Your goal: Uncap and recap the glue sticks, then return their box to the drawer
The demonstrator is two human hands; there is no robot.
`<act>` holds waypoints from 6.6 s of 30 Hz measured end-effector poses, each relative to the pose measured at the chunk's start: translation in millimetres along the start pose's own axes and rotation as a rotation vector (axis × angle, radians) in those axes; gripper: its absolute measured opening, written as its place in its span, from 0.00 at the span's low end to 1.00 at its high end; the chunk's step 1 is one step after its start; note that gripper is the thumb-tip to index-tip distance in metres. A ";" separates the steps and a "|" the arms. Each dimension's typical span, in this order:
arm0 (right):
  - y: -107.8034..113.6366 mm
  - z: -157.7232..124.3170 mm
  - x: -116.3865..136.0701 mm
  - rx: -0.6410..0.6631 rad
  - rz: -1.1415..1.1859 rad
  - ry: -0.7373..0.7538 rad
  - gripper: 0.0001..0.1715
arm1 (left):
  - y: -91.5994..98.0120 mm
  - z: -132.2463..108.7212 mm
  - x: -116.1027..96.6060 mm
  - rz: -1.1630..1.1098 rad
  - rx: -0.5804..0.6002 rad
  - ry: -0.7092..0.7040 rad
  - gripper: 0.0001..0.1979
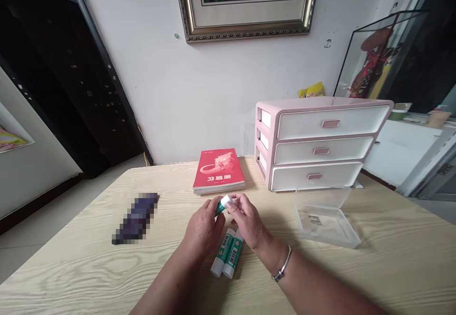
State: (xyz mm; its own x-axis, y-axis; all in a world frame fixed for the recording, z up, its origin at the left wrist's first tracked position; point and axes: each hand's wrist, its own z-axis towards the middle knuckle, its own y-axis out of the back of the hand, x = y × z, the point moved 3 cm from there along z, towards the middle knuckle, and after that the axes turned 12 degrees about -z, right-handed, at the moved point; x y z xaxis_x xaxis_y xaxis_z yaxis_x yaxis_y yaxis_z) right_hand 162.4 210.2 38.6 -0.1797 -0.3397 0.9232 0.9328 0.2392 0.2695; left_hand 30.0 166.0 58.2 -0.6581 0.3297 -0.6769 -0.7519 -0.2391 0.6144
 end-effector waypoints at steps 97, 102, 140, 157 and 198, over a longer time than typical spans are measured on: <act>10.5 3.5 -3.2 0.019 -0.100 -0.133 0.25 | 1.7 -5.5 3.9 -1.120 -0.133 0.373 0.19; 24.7 2.6 8.9 -0.124 -0.424 -0.010 0.16 | 1.7 -12.1 -16.5 -0.223 0.051 0.093 0.11; 60.2 28.8 -36.6 -0.070 -0.815 -0.140 0.12 | -25.5 36.5 47.5 0.405 0.065 0.033 0.19; 63.0 25.1 -12.9 -0.154 -0.969 0.020 0.12 | -5.7 24.6 16.8 0.391 0.024 0.090 0.16; 75.2 16.5 18.7 -0.363 -0.250 -0.057 0.14 | -2.9 -20.3 -18.0 -0.645 0.331 0.371 0.24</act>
State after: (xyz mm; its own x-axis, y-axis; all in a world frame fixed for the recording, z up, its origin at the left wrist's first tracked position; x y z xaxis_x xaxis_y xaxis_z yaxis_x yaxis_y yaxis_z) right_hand 224.1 236.8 80.6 -0.4215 -0.2930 0.8582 0.9058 -0.1821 0.3827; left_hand 43.1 142.2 60.4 -0.1142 -0.0276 -0.9931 -0.9747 0.1963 0.1066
